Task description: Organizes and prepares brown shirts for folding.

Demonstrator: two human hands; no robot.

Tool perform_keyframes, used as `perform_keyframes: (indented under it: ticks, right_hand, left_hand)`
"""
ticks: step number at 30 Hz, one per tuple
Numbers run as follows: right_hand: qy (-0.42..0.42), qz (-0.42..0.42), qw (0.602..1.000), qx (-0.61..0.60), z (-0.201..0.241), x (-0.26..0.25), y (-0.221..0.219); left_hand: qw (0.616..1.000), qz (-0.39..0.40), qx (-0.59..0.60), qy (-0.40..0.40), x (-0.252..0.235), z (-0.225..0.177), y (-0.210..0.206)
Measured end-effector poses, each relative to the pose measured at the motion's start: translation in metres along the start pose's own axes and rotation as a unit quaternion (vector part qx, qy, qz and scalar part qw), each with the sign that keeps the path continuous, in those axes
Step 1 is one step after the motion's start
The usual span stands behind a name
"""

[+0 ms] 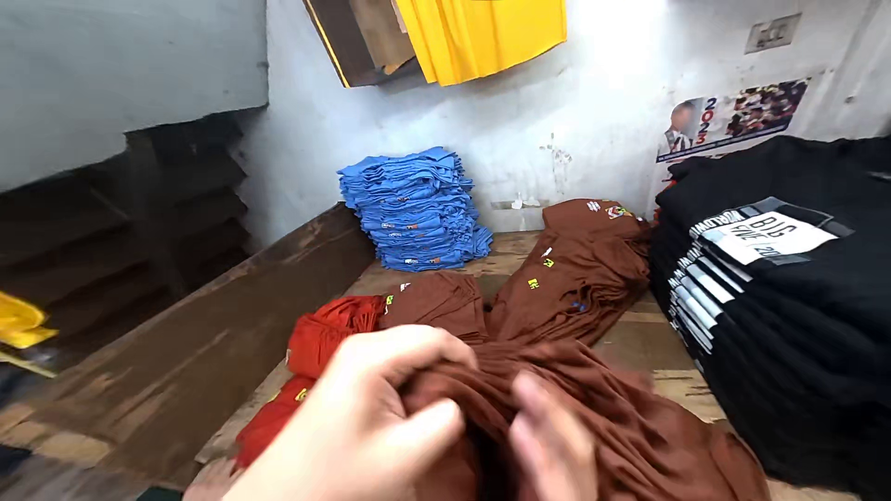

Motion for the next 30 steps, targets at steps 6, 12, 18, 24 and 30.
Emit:
perform_keyframes:
  ticks: [6,12,18,24,30]
  right_hand:
    - [0.064,0.28,0.95,0.119,-0.01,-0.096,0.064]
    - [0.067,0.197,0.922,0.325,-0.006,-0.121,0.076]
    - [-0.013,0.032,0.859,0.51,0.011,-0.114,0.113]
    - [-0.04,0.052,0.846,0.529,0.027,-0.104,0.098]
    - [-0.141,0.024,0.926,0.351,0.034,-0.067,0.145]
  left_hand:
    - [0.975,0.094,0.105,-0.175,-0.027,-0.046,-0.02]
    - [0.976,-0.096,0.094,-0.171,-0.025,-0.033,-0.024]
    - [0.876,-0.308,0.273,0.251,0.13,0.043,-0.125]
    - [0.658,-0.232,0.506,0.508,0.143,0.076,-0.239]
    - [0.732,-0.303,0.491,0.364,0.079,0.122,-0.24]
Point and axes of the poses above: each hand's wrist, its own x-axis away from the middle knuckle, its own y-axis out of the back of the hand, z = x × y, the point moved 2 cm from there along -x, towards the middle knuckle, and after that the axes turned 6 degrees about -z, right-handed, at the moved point
